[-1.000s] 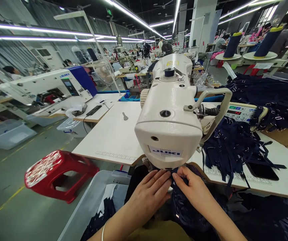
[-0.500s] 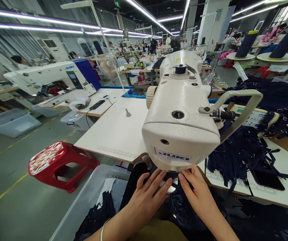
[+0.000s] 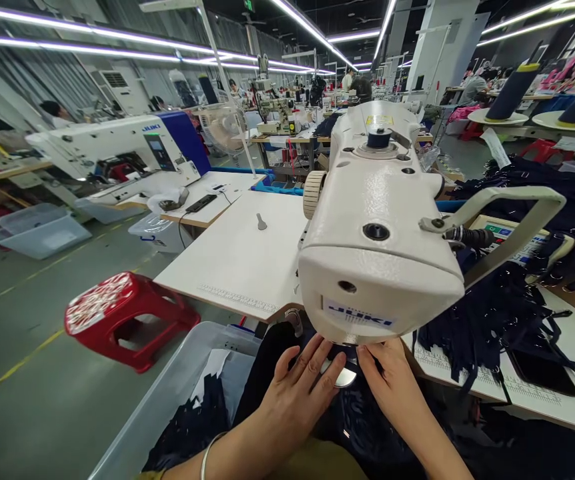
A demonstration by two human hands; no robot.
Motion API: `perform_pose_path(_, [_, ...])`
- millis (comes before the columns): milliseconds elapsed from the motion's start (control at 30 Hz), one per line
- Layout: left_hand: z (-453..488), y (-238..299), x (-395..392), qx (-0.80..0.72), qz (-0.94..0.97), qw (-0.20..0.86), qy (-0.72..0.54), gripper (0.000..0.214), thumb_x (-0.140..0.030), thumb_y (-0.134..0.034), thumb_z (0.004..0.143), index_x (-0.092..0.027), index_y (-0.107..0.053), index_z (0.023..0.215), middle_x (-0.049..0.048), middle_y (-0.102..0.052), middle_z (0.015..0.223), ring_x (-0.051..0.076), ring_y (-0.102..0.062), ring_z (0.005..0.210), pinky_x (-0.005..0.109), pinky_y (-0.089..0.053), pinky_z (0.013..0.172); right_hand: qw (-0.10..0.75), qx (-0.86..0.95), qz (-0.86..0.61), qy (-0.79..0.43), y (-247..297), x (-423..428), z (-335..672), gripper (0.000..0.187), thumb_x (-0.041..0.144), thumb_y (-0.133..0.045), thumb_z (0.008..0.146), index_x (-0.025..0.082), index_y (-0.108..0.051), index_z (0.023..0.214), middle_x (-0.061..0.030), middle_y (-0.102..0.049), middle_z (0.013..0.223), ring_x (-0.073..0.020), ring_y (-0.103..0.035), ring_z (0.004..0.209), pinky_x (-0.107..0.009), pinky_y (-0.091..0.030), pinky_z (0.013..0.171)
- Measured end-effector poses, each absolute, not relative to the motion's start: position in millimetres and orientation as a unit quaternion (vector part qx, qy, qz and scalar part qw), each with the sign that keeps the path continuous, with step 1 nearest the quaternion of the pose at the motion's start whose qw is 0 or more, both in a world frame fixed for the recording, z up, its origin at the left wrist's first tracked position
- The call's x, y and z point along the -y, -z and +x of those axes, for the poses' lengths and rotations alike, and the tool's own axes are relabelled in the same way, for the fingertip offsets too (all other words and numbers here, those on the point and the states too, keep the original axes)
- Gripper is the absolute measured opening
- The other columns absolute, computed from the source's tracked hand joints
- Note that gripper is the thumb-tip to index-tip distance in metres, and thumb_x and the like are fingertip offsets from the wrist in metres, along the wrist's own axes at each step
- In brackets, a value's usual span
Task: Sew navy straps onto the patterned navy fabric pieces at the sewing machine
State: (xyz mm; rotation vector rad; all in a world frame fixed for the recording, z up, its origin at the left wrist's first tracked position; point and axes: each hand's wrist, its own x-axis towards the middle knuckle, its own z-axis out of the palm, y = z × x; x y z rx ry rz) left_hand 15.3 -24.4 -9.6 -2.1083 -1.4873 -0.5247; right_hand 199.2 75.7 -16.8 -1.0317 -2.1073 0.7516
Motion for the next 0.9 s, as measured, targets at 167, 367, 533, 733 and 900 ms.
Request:
perform_pose_path(167, [17.4,10.0,25.5,0.55,-0.773,0.249,0.195,0.041,-0.031,-0.055,0.096,-0.021,-0.052,0.136,0.0107,-0.046,0.146,0.023,-0.036,0.139,0.04,-0.012,0.117,0.34,0.799,-0.405,-0.284,19.0,-74.0,199.9,0.027,0.036,-0.048,0.095,0.024,-0.072,0.092,-0.009,-0.062,0.101,-0.0251,-0.058,0.101,-0.041,-0.047,0.094])
perform_pose_path(367, [17.8,12.2,24.4,0.553,-0.768,0.247,0.21,0.04,-0.03,-0.055,0.095,-0.021,-0.054,0.134,0.0097,-0.048,0.145,0.022,-0.037,0.139,0.04,-0.011,0.117,0.352,0.794,-0.413,-0.276,18.2,-72.3,196.1,0.028,0.036,-0.047,0.095,0.023,-0.072,0.091,-0.0102,-0.061,0.103,-0.0253,-0.058,0.103,-0.041,-0.048,0.093])
perform_pose_path(533, [15.8,12.9,23.3,0.551,-0.771,0.239,0.21,0.041,-0.032,-0.056,0.095,-0.021,-0.053,0.135,0.0088,-0.048,0.145,0.021,-0.037,0.139,0.039,-0.012,0.117,0.363,0.786,-0.419,-0.274,18.6,-70.7,195.7,0.029,0.036,-0.047,0.095,0.023,-0.072,0.091,-0.0103,-0.059,0.103,-0.025,-0.059,0.103,-0.041,-0.05,0.091])
perform_pose_path(733, [16.2,15.9,24.6,0.552,-0.769,0.243,0.211,0.042,-0.032,-0.056,0.095,-0.021,-0.053,0.135,0.0097,-0.047,0.145,0.022,-0.037,0.139,0.04,-0.012,0.117,0.334,0.782,-0.441,-0.286,20.3,-70.4,196.7,0.032,0.041,-0.047,0.094,0.024,-0.073,0.089,-0.0109,-0.06,0.099,-0.0274,-0.058,0.103,-0.045,-0.05,0.092])
perform_pose_path(900, [17.1,14.7,25.0,0.549,-0.771,0.244,0.21,0.042,-0.03,-0.057,0.094,-0.02,-0.053,0.135,0.0102,-0.047,0.145,0.022,-0.038,0.138,0.04,-0.011,0.117,0.338,0.784,-0.434,-0.288,21.7,-68.6,196.8,0.031,0.04,-0.046,0.095,0.024,-0.071,0.102,-0.011,-0.059,0.113,-0.0273,-0.055,0.113,-0.045,-0.046,0.101])
